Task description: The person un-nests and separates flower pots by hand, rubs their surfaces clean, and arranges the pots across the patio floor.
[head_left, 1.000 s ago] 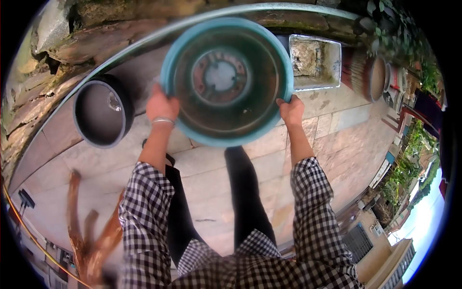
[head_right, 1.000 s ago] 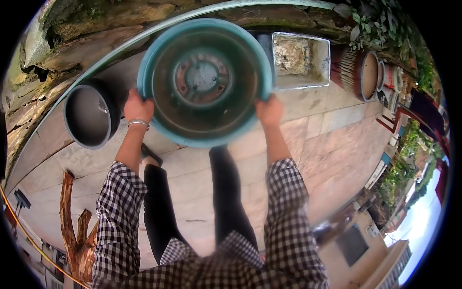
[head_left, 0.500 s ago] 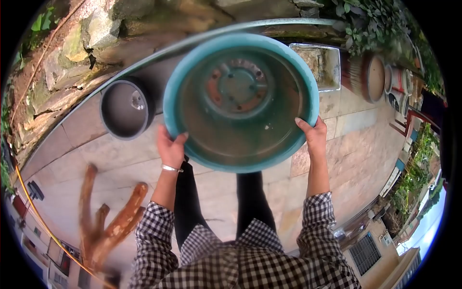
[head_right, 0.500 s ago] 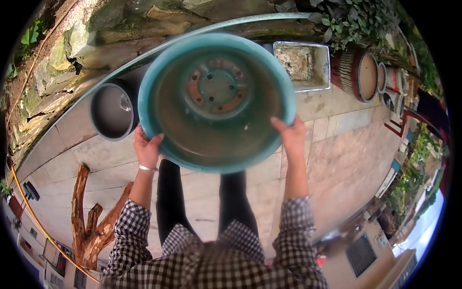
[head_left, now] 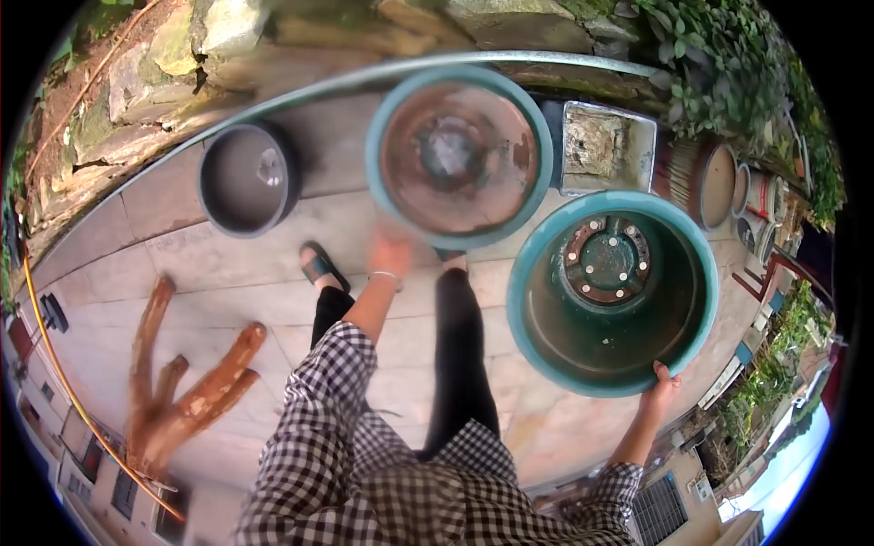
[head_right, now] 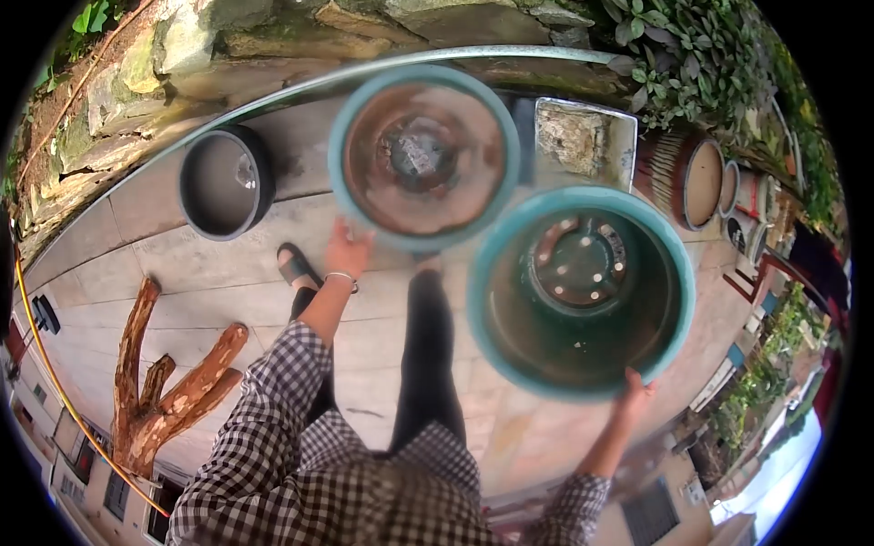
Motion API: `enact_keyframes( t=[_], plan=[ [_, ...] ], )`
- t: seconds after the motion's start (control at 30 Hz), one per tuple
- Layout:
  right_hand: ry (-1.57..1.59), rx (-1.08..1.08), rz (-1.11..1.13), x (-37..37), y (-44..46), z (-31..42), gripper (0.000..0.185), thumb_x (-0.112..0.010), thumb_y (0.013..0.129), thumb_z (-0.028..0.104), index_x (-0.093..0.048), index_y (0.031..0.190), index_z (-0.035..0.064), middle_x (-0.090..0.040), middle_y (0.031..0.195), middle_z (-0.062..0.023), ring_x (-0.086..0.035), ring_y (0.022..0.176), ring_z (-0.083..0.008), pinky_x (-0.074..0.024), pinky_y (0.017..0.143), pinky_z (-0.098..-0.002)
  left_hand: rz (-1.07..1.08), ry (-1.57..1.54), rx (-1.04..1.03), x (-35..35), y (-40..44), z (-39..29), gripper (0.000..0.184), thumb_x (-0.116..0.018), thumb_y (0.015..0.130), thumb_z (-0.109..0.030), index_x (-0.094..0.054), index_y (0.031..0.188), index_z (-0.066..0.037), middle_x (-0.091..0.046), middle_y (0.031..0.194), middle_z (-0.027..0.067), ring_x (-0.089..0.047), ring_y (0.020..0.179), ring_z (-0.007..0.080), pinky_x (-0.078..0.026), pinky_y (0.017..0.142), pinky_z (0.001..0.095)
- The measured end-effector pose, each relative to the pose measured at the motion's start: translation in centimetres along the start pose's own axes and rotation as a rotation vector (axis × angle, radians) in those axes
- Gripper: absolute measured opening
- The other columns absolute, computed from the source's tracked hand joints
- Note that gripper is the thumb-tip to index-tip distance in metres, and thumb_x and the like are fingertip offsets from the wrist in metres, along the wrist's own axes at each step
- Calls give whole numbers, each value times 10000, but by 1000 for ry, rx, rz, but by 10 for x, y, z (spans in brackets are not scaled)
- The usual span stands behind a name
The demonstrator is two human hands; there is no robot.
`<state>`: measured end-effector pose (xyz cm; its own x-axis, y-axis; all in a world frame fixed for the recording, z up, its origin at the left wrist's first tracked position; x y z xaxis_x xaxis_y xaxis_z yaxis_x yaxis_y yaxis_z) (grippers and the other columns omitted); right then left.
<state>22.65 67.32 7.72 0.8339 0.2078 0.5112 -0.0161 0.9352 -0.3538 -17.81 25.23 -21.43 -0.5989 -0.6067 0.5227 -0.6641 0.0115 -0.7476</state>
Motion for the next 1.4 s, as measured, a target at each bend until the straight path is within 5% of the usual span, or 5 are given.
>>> enact_keyframes(
  t=[0.2,0.37,0.87,0.9,1.4],
  plan=[
    [-336,17,-56,87,22,-78,405,-590,689,-16,-587,1094,-32,-614,1031,-122,-574,933,-278,-456,889,-348,-158,-112,186,-28,54,22,656,-732,746,-358,-492,1219,27,-618,1130,203,-597,1054,322,-461,879,374],
    [-249,-279,-173,111,26,-134,454,-618,665,14,-563,1111,-53,-595,1057,-150,-554,975,-290,-443,917,-361,-239,165,213,-24,66,19,472,-749,723,-322,-614,998,37,-670,938,185,-655,879,303,-497,760,392],
    [56,-501,-234,106,20,-208,530,-630,641,7,-536,1154,-83,-588,1087,-168,-556,982,-324,-447,939,-384,-227,209,289,-19,47,-29,491,-752,718,-341,-595,1011,21,-641,1036,203,-609,1004,352,-482,851,419],
    [57,-500,-252,110,15,-211,531,-628,646,8,-533,1160,-85,-587,1096,-172,-556,986,-325,-446,942,-383,-298,251,193,-17,61,-10,420,-748,739,-260,-598,1017,16,-670,913,170,-672,725,276,-534,673,355],
    [-82,-459,-406,163,-82,-198,405,-607,692,41,-586,1081,-69,-622,936,-137,-582,826,-256,-475,719,-347,223,-64,344,39,-54,132,319,-650,813,-107,-513,1101,-114,-582,710,104,-552,440,208,-371,352,311]
  ],
)
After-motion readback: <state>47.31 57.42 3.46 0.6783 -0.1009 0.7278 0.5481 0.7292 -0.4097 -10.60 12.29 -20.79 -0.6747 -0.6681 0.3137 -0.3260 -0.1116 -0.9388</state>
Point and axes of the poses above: each hand's wrist, its own y-axis towards the middle knuckle, its own x-axis out of the back of the hand, z = x × y, the point moved 8 cm from there along y, towards the middle knuckle
